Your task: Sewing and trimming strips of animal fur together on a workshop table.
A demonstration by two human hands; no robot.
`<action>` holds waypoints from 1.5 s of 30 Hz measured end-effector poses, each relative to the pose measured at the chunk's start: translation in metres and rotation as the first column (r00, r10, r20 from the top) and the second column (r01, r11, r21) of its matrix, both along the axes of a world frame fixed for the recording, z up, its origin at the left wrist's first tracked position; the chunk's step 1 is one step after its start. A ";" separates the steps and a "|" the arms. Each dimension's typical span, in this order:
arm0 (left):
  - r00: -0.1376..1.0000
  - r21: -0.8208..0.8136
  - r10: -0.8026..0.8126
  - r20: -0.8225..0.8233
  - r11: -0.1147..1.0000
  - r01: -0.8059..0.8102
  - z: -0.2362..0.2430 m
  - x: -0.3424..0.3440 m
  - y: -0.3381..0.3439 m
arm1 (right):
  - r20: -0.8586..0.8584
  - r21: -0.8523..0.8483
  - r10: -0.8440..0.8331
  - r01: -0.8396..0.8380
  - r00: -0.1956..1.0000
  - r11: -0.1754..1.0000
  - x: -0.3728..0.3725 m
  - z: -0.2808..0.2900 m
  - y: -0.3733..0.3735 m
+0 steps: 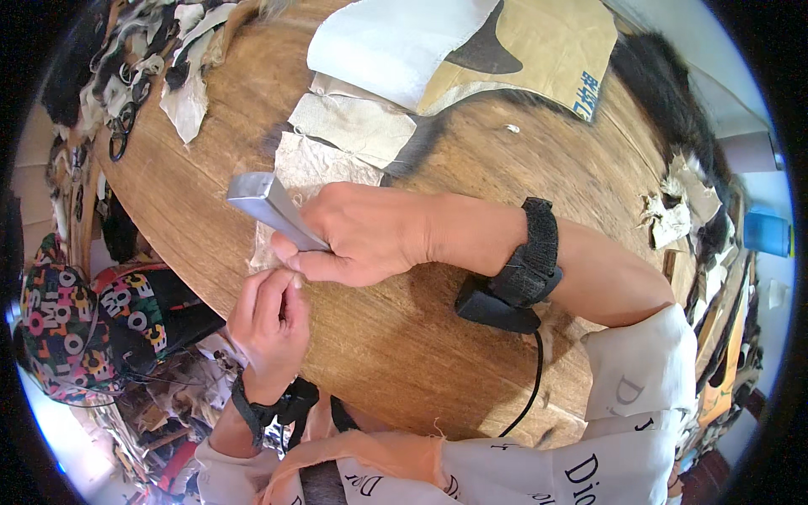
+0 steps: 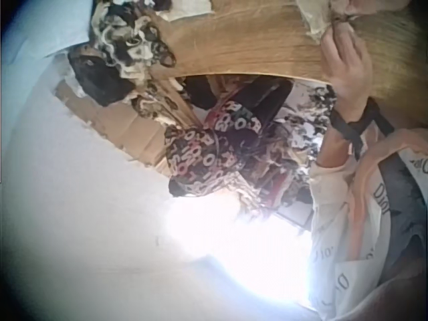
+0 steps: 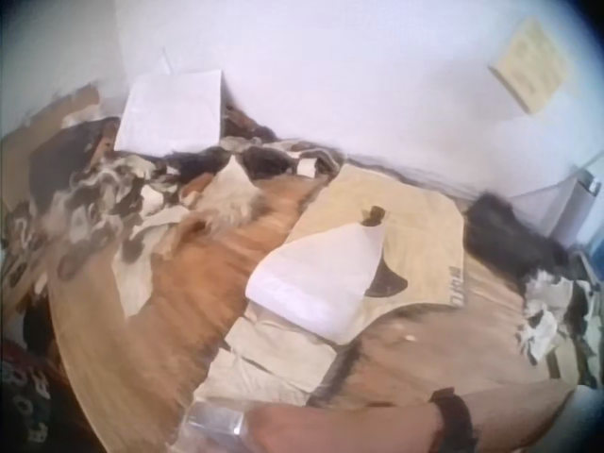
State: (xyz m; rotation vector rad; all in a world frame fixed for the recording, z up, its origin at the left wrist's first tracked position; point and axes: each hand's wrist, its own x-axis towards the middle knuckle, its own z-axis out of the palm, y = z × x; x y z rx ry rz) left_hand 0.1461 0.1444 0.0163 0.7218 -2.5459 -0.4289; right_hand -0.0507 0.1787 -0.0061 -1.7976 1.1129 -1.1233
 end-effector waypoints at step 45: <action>0.960 0.116 -0.259 -0.107 0.956 0.270 0.059 0.049 -0.095 | -0.517 0.390 -0.186 0.423 0.836 0.818 0.034 0.054 -0.023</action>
